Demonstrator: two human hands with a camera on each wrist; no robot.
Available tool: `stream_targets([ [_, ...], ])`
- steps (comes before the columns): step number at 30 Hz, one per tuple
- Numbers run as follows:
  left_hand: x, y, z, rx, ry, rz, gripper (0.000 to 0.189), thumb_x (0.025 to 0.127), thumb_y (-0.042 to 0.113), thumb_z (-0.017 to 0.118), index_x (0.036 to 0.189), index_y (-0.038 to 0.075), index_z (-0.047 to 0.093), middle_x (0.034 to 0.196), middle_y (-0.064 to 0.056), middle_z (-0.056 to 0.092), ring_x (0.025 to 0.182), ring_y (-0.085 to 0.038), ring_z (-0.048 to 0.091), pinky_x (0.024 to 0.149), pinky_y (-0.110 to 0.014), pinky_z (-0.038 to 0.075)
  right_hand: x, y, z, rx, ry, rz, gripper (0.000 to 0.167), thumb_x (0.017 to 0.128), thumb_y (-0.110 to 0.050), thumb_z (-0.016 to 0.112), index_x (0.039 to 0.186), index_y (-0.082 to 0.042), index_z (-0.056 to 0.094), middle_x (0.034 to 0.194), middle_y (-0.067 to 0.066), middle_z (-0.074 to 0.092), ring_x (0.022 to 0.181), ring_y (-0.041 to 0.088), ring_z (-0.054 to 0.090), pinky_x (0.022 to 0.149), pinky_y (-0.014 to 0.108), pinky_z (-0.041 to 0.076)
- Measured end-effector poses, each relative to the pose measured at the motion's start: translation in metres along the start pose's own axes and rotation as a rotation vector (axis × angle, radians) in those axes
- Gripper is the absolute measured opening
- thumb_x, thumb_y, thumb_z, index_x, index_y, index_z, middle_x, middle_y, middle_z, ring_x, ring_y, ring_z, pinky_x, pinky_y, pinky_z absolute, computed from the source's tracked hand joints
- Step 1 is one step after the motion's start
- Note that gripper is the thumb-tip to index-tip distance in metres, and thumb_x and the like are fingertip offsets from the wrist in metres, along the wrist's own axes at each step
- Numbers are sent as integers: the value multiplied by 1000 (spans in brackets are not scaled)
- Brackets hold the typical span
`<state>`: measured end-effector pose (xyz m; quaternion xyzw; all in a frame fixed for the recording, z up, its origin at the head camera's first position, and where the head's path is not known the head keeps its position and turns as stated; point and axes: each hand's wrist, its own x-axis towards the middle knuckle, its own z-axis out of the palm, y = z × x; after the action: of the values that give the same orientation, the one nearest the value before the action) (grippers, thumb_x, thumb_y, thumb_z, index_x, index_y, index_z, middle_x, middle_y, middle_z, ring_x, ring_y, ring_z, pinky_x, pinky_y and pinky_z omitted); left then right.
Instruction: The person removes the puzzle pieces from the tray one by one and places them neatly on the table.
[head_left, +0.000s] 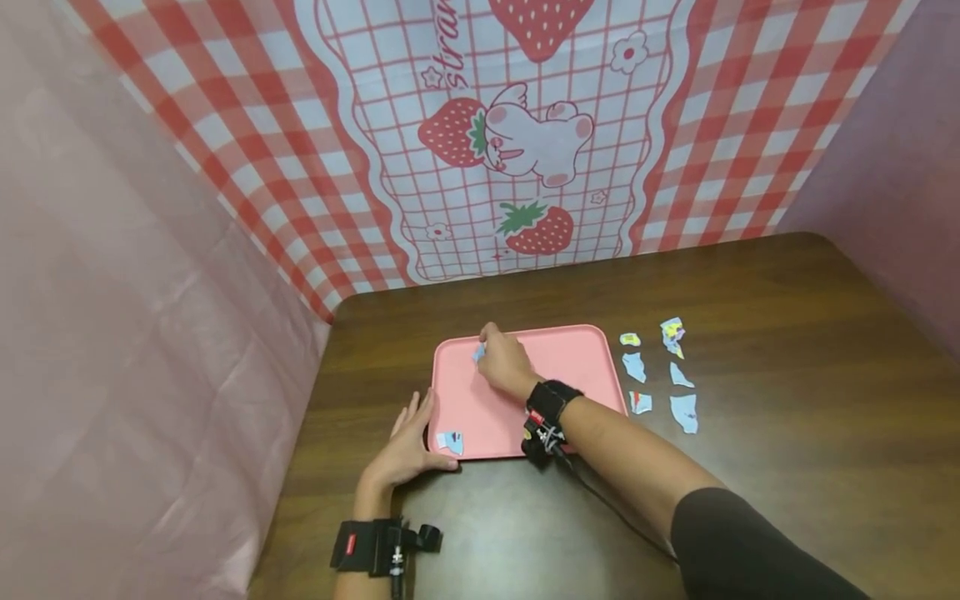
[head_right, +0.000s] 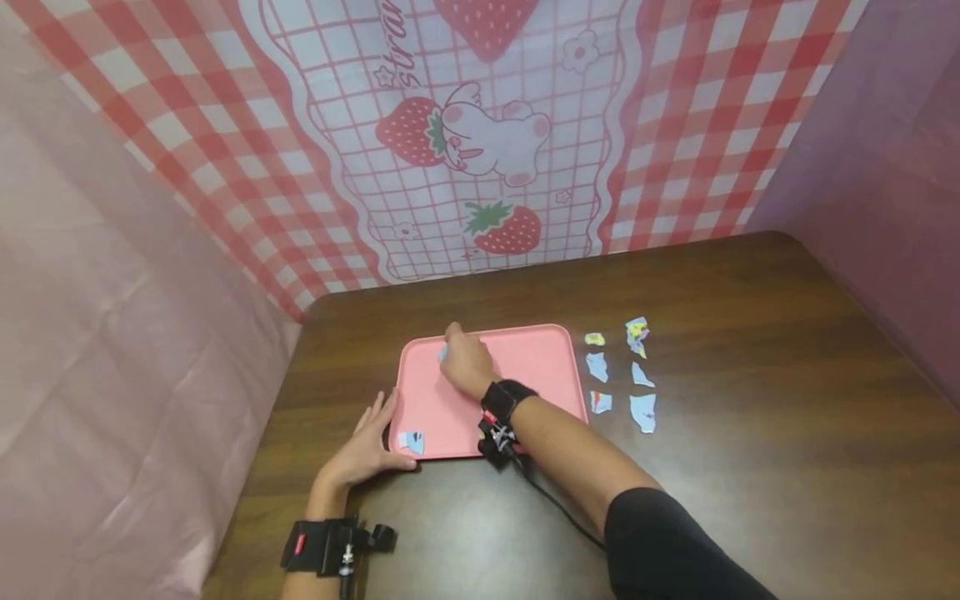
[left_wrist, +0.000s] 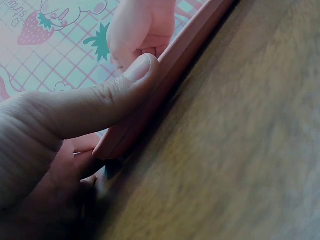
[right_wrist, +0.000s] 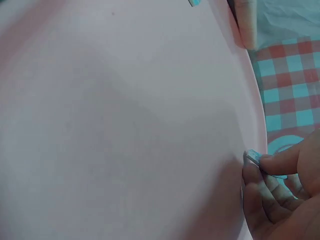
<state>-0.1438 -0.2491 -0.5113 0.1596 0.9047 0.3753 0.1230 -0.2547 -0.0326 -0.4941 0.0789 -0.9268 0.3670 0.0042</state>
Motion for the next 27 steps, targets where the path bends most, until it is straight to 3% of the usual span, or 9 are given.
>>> stream_targets([
  [4, 0, 0, -1, -2, -3, 6, 128, 68, 36, 94, 160, -1, 13, 166, -19, 13, 153, -36, -3, 120, -55, -2, 1, 5, -7, 43, 20, -25, 30, 85, -3, 65, 114, -3, 58, 73, 4, 60, 68, 24, 57, 66, 38, 50],
  [8, 0, -1, 0, -8, -10, -5, 128, 68, 38, 94, 160, 0, 12, 166, -18, 12, 154, -35, -5, 120, -54, -3, 1, 11, -13, 56, 39, -41, 28, 84, -1, 66, 111, -3, 59, 75, 4, 63, 68, 23, 58, 65, 37, 50],
  [14, 0, -2, 1, -3, -11, -17, 130, 68, 40, 94, 160, 2, 11, 166, -18, 11, 154, -35, -5, 120, -54, -4, -2, 15, -26, 82, 54, -15, 28, 80, -1, 66, 108, -3, 60, 90, 9, 72, 82, 26, 66, 76, 40, 53],
  [21, 0, -2, 2, -3, -14, -15, 130, 69, 41, 93, 160, 1, 10, 166, -18, 11, 154, -35, -5, 120, -55, -4, -12, 18, -51, 165, 12, 19, 28, 82, -1, 69, 108, -4, 60, 106, 15, 73, 98, 28, 69, 82, 41, 53],
  [27, 1, -2, 1, -12, -13, -12, 131, 68, 40, 94, 160, 1, 10, 166, -18, 11, 154, -35, -5, 120, -55, -4, -26, 28, -81, 224, -11, 29, 31, 83, -1, 72, 111, -3, 60, 96, 11, 70, 84, 24, 68, 77, 38, 53],
])
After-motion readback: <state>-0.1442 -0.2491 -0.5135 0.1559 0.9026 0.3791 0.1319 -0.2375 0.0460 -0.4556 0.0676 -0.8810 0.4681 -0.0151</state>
